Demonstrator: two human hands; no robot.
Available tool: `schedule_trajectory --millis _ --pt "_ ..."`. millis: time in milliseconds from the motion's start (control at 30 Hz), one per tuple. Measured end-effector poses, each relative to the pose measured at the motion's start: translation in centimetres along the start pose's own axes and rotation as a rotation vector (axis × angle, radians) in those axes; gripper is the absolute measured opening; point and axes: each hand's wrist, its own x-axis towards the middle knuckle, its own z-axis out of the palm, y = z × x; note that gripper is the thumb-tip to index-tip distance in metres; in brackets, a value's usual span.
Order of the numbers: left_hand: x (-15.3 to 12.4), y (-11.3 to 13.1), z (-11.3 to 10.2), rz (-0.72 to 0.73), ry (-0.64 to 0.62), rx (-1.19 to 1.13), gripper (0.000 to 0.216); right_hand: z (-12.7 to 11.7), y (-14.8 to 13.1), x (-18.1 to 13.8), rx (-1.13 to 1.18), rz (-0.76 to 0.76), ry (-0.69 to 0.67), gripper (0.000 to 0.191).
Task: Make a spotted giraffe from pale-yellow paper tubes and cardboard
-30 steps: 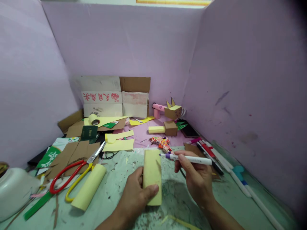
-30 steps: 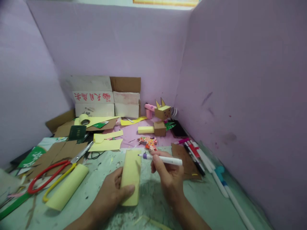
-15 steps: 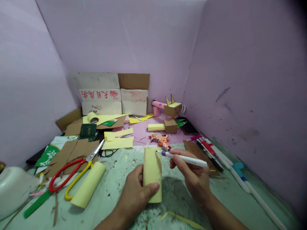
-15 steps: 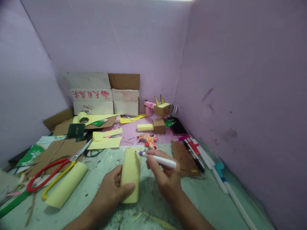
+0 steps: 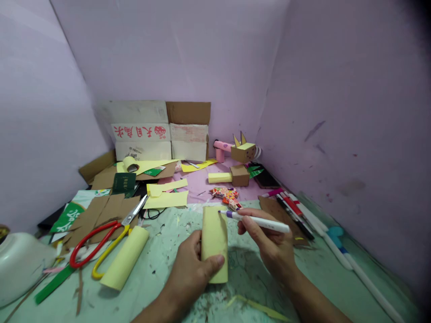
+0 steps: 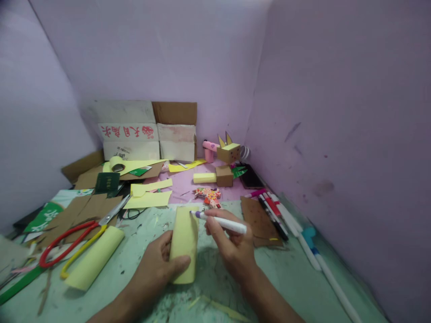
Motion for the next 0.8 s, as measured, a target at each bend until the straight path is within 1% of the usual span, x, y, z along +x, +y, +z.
schedule_trajectory --millis 100,233,467,667,800 --pt "0.03 -0.21 -0.08 0.013 -0.009 -0.013 0.048 0.01 -0.03 0.11 -0.017 -0.003 -0.021 0.012" --pt "0.05 -0.41 -0.17 0.021 -0.005 -0.009 0.048 -0.07 -0.02 0.07 -0.018 -0.009 -0.01 0.013" --pt "-0.08 0.02 -0.04 0.01 0.003 0.003 0.045 -0.14 0.12 -0.03 -0.02 -0.006 -0.037 0.013" --pt "-0.07 0.01 0.03 0.005 0.006 -0.022 0.049 -0.13 0.35 0.0 0.0 -0.01 -0.04 0.011" --pt "-0.17 0.07 0.03 0.012 0.003 0.0 0.049 -0.13 0.26 0.0 0.002 -0.014 -0.057 0.01"
